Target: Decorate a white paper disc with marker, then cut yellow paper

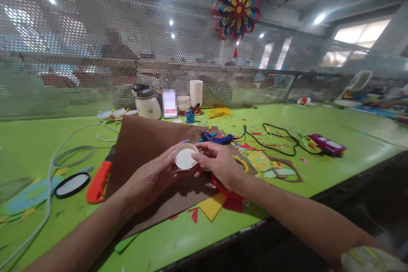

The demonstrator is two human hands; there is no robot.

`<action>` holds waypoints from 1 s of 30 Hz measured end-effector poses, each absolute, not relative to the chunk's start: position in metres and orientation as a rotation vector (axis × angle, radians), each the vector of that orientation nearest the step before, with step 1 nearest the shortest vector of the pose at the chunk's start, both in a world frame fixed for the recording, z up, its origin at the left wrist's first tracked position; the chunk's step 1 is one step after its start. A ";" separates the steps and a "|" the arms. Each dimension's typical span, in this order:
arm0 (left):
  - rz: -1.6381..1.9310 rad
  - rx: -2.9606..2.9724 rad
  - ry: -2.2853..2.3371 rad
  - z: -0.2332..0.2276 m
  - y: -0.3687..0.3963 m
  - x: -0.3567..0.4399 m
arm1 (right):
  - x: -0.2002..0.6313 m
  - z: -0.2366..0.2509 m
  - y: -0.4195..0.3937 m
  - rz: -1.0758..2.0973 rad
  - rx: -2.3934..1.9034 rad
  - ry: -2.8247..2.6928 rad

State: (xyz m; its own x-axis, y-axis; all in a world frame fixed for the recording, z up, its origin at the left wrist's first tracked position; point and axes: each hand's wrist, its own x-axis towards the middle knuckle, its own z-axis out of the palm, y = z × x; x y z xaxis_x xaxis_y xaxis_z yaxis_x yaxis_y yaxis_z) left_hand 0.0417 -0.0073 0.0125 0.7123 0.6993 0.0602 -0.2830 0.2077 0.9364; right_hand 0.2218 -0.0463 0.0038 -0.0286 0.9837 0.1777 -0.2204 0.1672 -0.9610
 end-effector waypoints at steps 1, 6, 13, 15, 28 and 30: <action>0.716 1.166 0.422 0.012 -0.007 0.041 | 0.221 0.004 -0.047 1.207 -0.904 -1.169; 0.724 1.101 0.481 0.012 -0.007 0.037 | 0.219 0.002 -0.047 1.210 -0.869 -1.180; 0.731 1.052 0.456 0.009 -0.006 0.032 | 0.219 -0.003 -0.047 1.248 -0.852 -1.194; 0.722 1.056 0.445 0.009 -0.006 0.031 | 0.219 -0.003 -0.048 1.271 -0.854 -1.201; 0.882 1.034 0.673 -0.001 0.008 0.032 | 0.230 0.009 -0.064 0.821 -1.067 -1.531; 0.897 1.005 0.682 -0.001 0.007 0.031 | 0.231 0.025 -0.073 0.920 -0.989 -1.619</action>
